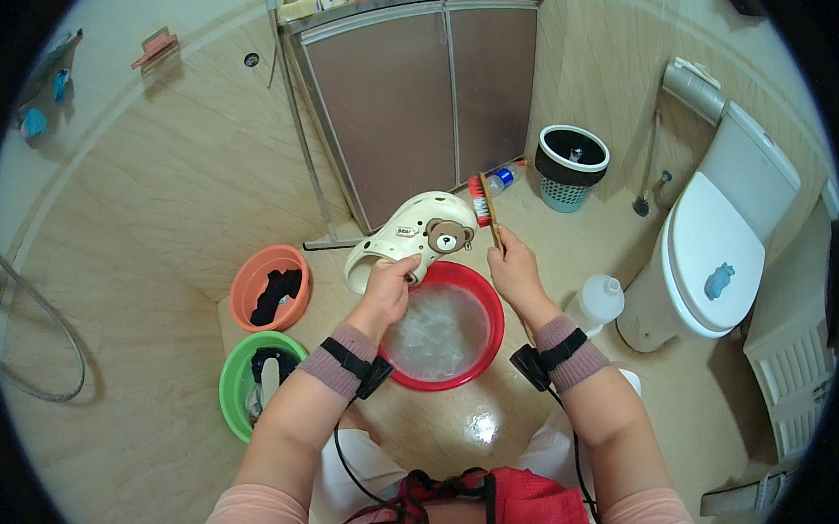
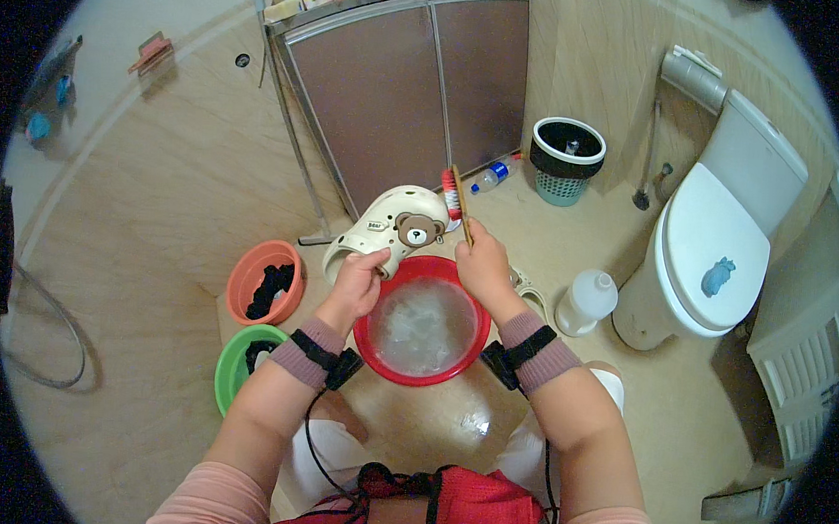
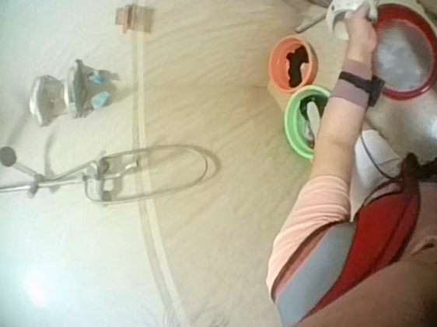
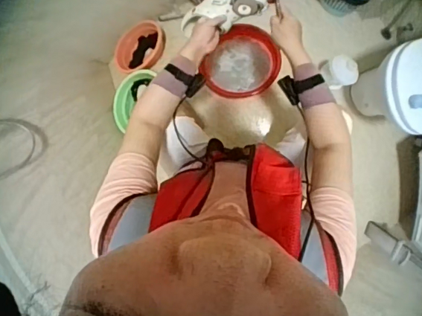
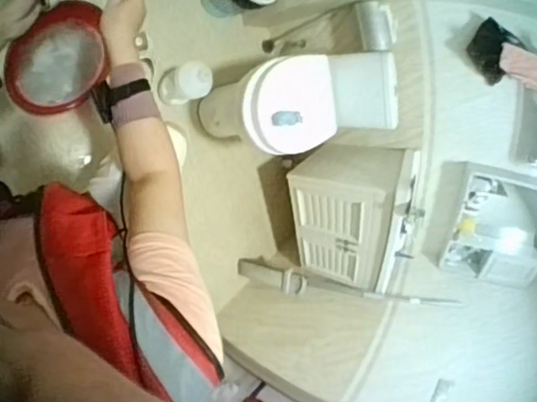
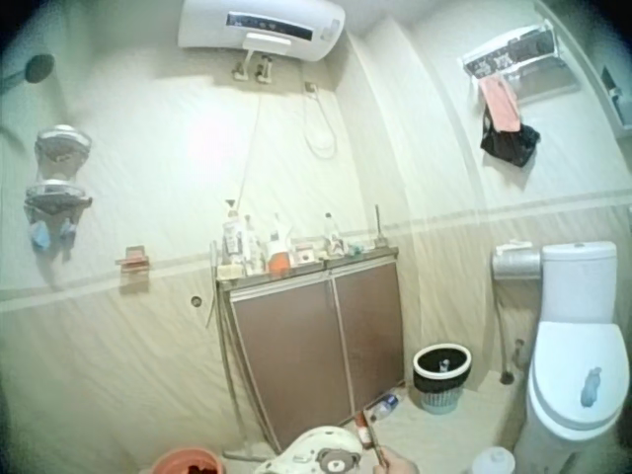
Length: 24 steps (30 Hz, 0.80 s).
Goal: The person scrubs a white shoe with a brush over a red basin of soapy water, applies liquid from a white bottle, and continues scrubbing the interior and exterior of the shoe.
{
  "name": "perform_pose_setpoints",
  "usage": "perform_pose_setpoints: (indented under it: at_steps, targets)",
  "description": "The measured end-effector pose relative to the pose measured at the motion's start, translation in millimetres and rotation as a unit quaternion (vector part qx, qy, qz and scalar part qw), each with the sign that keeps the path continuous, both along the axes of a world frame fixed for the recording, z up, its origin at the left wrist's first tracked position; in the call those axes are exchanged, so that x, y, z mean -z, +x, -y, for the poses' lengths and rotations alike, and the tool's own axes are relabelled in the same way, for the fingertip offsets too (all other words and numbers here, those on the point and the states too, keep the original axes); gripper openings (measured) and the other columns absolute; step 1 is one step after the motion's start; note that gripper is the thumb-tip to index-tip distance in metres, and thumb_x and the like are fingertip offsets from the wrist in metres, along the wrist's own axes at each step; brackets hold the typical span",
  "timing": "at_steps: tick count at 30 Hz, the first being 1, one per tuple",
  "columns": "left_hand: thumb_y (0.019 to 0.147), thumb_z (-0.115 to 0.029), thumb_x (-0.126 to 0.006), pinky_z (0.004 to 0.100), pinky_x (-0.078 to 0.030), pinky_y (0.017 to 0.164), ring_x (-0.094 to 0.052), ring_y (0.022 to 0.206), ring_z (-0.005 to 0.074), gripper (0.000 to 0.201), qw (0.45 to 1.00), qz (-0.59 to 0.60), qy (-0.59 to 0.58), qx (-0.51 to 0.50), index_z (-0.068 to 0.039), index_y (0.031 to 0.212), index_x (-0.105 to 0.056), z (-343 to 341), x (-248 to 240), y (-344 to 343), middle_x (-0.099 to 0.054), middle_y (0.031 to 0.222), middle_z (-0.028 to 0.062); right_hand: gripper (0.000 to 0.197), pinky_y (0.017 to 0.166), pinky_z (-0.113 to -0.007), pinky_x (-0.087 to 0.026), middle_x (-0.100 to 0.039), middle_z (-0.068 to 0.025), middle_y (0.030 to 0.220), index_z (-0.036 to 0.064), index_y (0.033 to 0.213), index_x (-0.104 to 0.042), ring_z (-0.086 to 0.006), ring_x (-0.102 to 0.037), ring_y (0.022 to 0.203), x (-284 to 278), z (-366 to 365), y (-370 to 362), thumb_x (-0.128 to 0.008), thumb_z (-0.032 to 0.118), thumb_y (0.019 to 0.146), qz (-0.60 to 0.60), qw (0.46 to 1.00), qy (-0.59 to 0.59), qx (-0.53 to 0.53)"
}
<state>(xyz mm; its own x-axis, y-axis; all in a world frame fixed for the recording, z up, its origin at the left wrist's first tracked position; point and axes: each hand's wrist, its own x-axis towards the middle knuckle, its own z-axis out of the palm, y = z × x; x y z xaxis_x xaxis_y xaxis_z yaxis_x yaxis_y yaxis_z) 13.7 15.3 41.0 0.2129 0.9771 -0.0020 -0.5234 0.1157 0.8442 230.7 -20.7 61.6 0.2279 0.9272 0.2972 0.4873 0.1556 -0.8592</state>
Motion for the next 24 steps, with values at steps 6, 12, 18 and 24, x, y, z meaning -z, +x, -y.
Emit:
perform_pose_setpoints:
  at_steps: [6,12,18,24]
  targets:
    - [0.089,0.001,-0.063,0.0318,-0.049,0.091,-0.063,0.106,0.0178,0.035,0.997,-0.064,-0.006,-0.035,0.001,0.124,-0.057,-5,8,12,-0.066,0.119,0.0086,0.05,0.077,-0.05,-0.05,-0.062,-0.0244,0.091,0.0069,0.132,-0.055,-0.0429,-0.062,0.079,-4,-5,-8,-0.053,0.009,0.082,0.189,0.981,0.037,0.036]
    - [0.09,0.0,-0.062,0.0288,-0.048,0.088,-0.063,0.099,0.0149,0.028,0.988,-0.153,0.01,-0.035,0.002,0.118,-0.062,1,3,10,-0.068,0.113,0.0071,0.052,0.075,-0.049,-0.051,-0.061,-0.0231,0.09,0.006,0.133,-0.054,-0.0412,-0.063,0.081,-17,4,-25,-0.056,0.01,0.081,0.252,0.967,0.021,0.031]
    - [0.091,-0.001,-0.061,0.0289,-0.048,0.087,-0.063,0.098,0.015,0.027,0.988,-0.145,0.04,-0.035,0.003,0.117,-0.063,6,3,15,-0.068,0.113,0.0079,0.054,0.075,-0.048,-0.053,-0.06,-0.0236,0.094,0.0057,0.135,-0.053,-0.0404,-0.064,0.081,-9,-2,-17,-0.058,0.011,0.081,0.244,0.969,0.002,0.046]
    - [0.09,-0.002,-0.062,0.0292,-0.049,0.086,-0.064,0.096,0.0145,0.026,0.978,-0.199,0.048,-0.043,0.003,0.116,-0.063,6,1,9,-0.068,0.112,0.0077,0.055,0.077,-0.049,-0.053,-0.06,-0.0241,0.096,0.0049,0.135,-0.052,-0.0419,-0.063,0.082,-18,7,-32,-0.058,0.011,0.081,0.258,0.965,0.004,0.039]
